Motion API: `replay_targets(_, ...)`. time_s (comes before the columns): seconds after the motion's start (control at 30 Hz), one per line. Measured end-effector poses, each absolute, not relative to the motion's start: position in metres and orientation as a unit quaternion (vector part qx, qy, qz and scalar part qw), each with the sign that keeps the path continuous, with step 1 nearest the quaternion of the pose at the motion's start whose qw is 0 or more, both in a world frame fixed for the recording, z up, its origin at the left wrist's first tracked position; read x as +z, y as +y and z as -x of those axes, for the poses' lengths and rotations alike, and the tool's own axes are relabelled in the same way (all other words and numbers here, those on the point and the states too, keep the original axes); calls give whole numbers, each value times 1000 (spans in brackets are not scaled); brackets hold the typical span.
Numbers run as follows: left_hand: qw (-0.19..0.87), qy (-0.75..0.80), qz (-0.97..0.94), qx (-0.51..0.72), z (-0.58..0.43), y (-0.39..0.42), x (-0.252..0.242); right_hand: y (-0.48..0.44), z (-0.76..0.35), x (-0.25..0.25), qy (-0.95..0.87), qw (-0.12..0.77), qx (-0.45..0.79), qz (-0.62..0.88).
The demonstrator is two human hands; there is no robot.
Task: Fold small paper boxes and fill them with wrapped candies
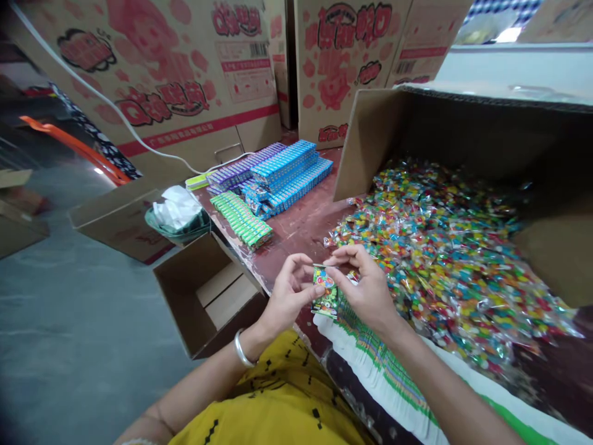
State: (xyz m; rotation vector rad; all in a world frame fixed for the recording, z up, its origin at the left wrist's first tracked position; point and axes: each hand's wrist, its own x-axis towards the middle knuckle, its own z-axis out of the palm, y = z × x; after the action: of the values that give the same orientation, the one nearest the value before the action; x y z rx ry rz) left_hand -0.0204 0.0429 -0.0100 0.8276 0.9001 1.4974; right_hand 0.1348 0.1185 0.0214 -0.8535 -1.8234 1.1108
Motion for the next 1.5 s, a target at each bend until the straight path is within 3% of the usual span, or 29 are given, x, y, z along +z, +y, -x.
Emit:
replay_targets(0.3,489,468,-447,585,31,42,-15,136,-133,26,-679,299,554,378)
replay_targets(0.5,510,458,-475,552,35,43,-13,143,-135,26,-642,284,592,394)
replay_targets(0.67,516,445,-466,564,39,47,-13,132,-135,32,-771,285,445,355)
replay_targets(0.87,515,427,-390,632,40,56,-23,115,-134,19,-907,226,214,284)
replay_targets(1.03,509,480,-372,610,48,59,-30,117,-123,3,-912,261,149,281)
replay_targets(1.13,383,576,-455,561,72,65,-36,122,-120,2,-921,232,150,273)
replay_targets(1.3,11,736,-560,382,127,81,-44,139,-140,6,-903,232,140,332)
replay_targets(1.5,-95,802,-548,216,158,99,-46,162,-179,0,-872,208,100,432)
